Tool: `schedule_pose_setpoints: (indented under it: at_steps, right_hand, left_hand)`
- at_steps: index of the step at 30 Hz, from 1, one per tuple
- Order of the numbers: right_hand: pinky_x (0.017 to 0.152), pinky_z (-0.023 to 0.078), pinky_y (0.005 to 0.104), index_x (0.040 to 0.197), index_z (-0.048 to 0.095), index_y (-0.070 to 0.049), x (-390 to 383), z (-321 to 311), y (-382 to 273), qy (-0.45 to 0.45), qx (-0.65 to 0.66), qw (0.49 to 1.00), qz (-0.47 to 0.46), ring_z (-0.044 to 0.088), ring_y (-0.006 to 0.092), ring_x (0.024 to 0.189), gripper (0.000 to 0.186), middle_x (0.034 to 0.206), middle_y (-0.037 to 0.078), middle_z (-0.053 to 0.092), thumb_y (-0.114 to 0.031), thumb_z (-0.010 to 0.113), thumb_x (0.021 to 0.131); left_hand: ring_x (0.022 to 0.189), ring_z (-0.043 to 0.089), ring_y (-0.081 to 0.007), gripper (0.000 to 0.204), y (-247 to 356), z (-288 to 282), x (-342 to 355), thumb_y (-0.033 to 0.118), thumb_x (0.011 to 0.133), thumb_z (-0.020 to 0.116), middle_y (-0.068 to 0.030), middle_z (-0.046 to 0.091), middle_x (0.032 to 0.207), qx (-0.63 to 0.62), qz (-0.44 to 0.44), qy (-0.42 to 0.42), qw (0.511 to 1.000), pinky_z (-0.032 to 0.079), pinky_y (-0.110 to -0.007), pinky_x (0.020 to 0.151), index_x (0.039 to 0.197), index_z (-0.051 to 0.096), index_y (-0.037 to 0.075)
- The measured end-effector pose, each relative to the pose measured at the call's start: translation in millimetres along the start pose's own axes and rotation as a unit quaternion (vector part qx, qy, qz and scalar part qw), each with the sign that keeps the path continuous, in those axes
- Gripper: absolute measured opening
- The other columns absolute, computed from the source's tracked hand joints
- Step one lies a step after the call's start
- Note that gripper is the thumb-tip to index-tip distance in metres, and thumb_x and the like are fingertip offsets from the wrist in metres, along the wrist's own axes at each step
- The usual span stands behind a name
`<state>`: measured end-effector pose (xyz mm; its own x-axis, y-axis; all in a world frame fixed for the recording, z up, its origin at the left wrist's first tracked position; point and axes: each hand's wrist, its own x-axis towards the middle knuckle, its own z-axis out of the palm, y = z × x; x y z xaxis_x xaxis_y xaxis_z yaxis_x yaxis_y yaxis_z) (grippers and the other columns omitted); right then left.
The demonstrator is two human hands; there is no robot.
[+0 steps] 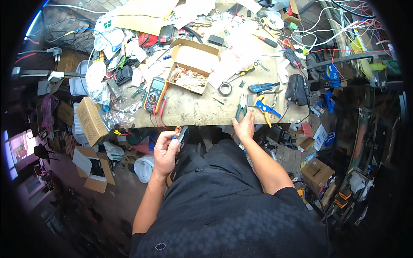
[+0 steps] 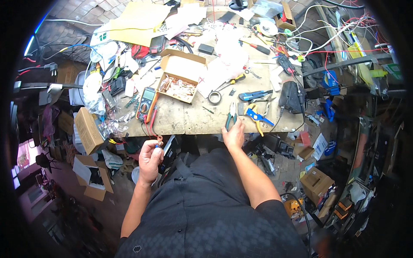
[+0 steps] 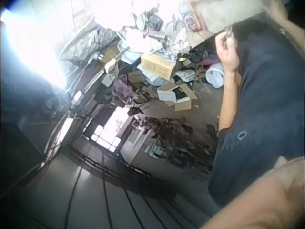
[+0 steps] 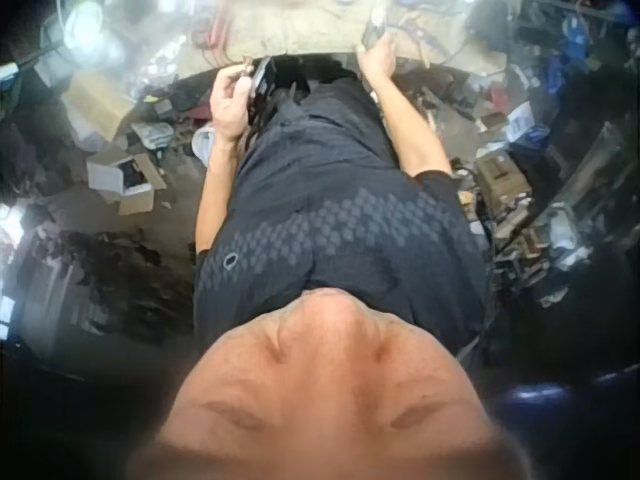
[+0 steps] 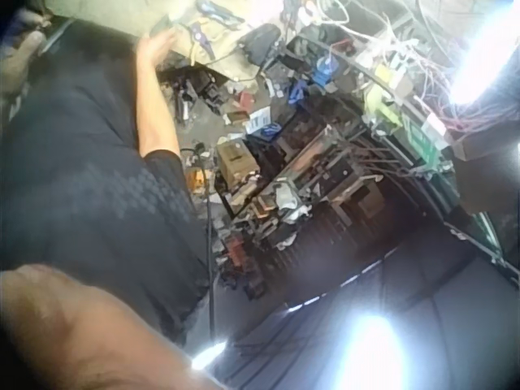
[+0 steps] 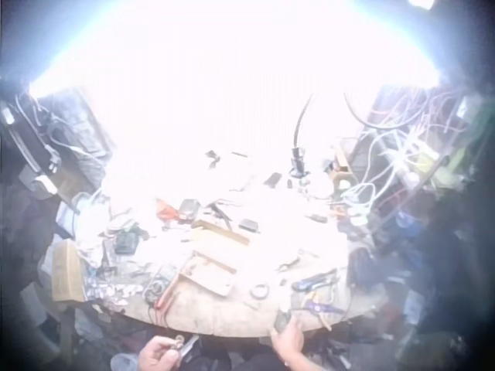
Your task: The person works at a cluttered workbench, stripping and twisting wires, then uses pliers and a hammer on a yellow cylindrical object on the floor. They return to the bench to continue manipulating small components and wires.
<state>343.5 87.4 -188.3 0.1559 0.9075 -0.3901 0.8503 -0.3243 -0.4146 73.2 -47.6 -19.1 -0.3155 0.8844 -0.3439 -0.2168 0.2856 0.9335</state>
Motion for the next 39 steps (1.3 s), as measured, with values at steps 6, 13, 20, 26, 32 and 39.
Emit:
schedule_pose_setpoints:
  at_steps: [6,13,20,26,32,39]
  right_hand:
    - [0.098,0.052,0.0503,0.142,0.052,-0.011,6.1,-19.7,-2.6,-0.002,-0.016,1.000,-0.025,0.062,0.0416,0.118,0.065,0.134,0.019,0.055,-0.035,0.078,0.088]
    - [0.084,0.055,0.0475,0.101,0.074,-0.008,70.3,-38.9,-3.6,0.027,0.032,0.991,-0.125,0.070,0.0361,0.097,0.022,0.102,0.014,0.072,-0.027,0.067,0.093]
    - [0.083,0.057,0.0472,0.102,0.075,-0.012,81.7,-49.9,16.5,-0.023,0.036,0.999,0.000,0.073,0.0359,0.095,0.023,0.098,0.014,0.077,-0.032,0.067,0.094]
    - [0.081,0.057,0.0424,0.103,0.076,-0.007,93.5,-74.6,85.8,0.083,0.080,0.992,0.052,0.076,0.0323,0.091,0.028,0.095,0.015,0.078,-0.033,0.068,0.094]
    - [0.078,0.057,0.0419,0.102,0.075,-0.006,94.6,-95.9,110.7,0.120,0.107,0.986,0.049,0.075,0.0318,0.086,0.026,0.091,0.015,0.077,-0.030,0.068,0.095]
    - [0.074,0.057,0.0372,0.100,0.073,-0.001,101.9,-88.1,91.2,0.078,0.200,0.976,-0.031,0.075,0.0238,0.079,0.022,0.085,0.013,0.077,-0.023,0.069,0.096]
  left_hand:
    - [0.069,0.048,-0.0029,0.017,3.9,1.0,2.4,0.011,0.105,0.059,0.0026,0.059,0.081,-0.014,-0.050,0.003,0.999,0.037,-0.019,0.061,0.122,0.060,0.006]
    - [0.062,0.042,-0.0023,0.020,1.5,1.8,5.2,0.012,0.105,0.059,0.0030,0.054,0.075,0.000,-0.036,0.007,0.999,0.029,-0.019,0.054,0.124,0.059,0.007]
    - [0.062,0.043,-0.0027,0.017,1.7,-3.9,2.8,0.010,0.106,0.058,0.0031,0.054,0.075,0.008,-0.058,0.020,0.998,0.031,-0.019,0.055,0.122,0.058,0.006]
    - [0.061,0.042,-0.0021,0.016,0.8,-3.3,2.3,0.012,0.106,0.058,0.0032,0.054,0.073,0.014,-0.071,0.022,0.997,0.030,-0.019,0.054,0.121,0.059,0.006]
    - [0.059,0.041,-0.0023,0.018,-3.0,1.5,3.8,0.012,0.106,0.057,0.0027,0.054,0.072,0.003,-0.059,0.021,0.998,0.029,-0.019,0.053,0.123,0.058,0.006]
    - [0.060,0.042,-0.0029,0.027,-7.7,8.5,-1.2,0.011,0.106,0.056,0.0028,0.054,0.072,-0.006,-0.055,0.050,0.997,0.031,-0.021,0.054,0.132,0.058,0.006]
